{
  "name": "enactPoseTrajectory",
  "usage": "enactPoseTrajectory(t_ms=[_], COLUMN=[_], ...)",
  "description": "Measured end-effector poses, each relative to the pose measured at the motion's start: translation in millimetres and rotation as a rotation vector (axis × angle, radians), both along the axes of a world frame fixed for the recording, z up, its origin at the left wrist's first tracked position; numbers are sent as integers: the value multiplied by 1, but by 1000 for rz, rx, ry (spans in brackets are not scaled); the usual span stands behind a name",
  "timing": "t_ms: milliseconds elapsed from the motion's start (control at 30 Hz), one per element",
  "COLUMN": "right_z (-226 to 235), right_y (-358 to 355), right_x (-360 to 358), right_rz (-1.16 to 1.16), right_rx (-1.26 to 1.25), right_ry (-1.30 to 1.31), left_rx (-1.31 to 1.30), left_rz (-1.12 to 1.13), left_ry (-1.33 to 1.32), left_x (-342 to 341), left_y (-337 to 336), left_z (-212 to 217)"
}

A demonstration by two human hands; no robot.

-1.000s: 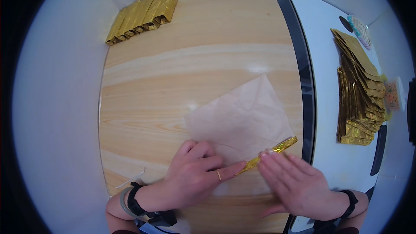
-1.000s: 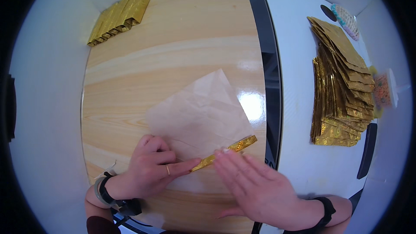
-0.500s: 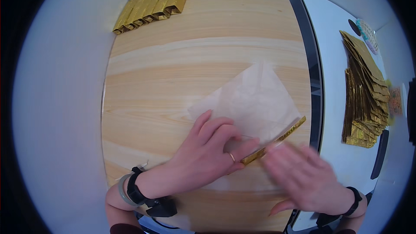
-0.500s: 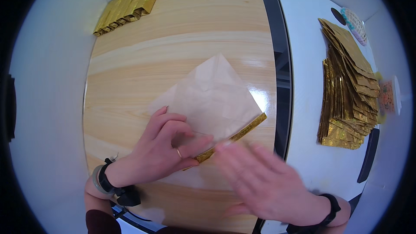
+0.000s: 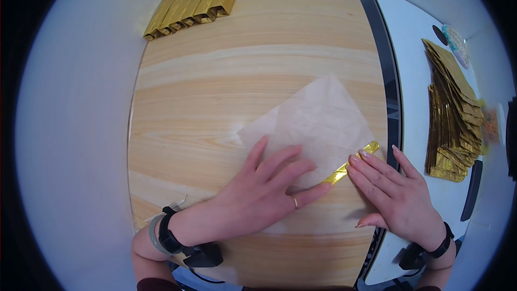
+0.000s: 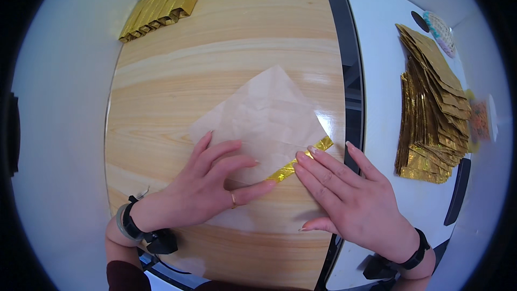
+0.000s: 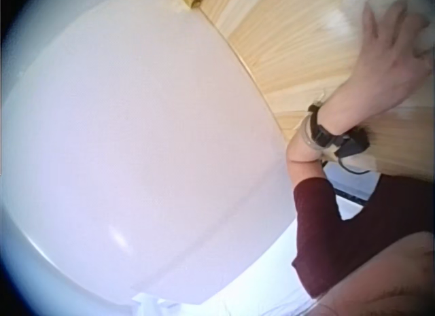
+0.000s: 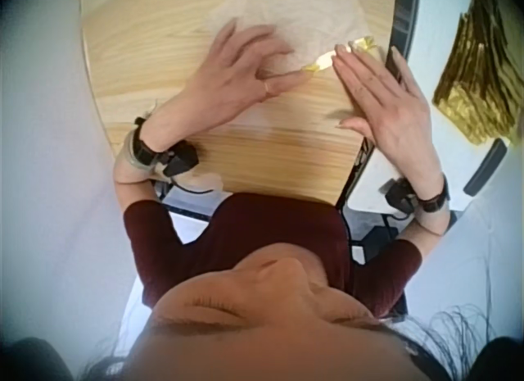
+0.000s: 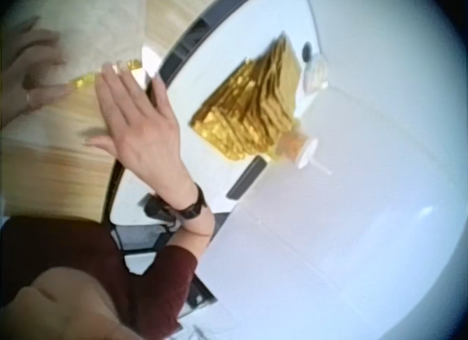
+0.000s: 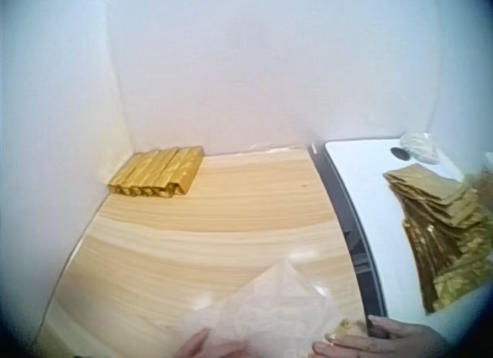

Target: Fold gold-colored paper into decorative rectangles.

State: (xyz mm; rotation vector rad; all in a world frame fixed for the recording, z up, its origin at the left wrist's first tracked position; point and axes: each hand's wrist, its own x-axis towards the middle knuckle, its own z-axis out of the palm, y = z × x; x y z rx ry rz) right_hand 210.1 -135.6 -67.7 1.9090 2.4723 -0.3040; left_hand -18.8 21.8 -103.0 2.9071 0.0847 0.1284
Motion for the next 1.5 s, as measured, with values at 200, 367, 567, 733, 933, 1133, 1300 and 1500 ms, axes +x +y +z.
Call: enactPoseTrajectory(t_ms=[200,367,567,733,933,1133,1300,1500], right_z=[-9,-5,-21,-13,-16,-13,-8,-16], right_y=[-1,-1,-6,-8,-8,-10,-5,-7], right_x=[19,20,-13,-17,-17,-3,-5,-44], right_rz=[-174,-150,77,51,43,-31,-139,241], right_rx=[68,138,140,99,147,202,242,196], right_ry=[-111,-237,184,114,111,78,-81,165], left_rx=[32,81,15,181,376,395,395,373], left_rz=[-11,-22,3,-93,-64,-38,-39,-33], left_ry=[51,62,90,136,121,220,203,228], left_x=[-2,0,-2,-6,-11,-20,-18,-16], left_y=[1,2,1,1,-31,-51,-47,-50], left_z=[11,14,10,22,31,39,38,45])
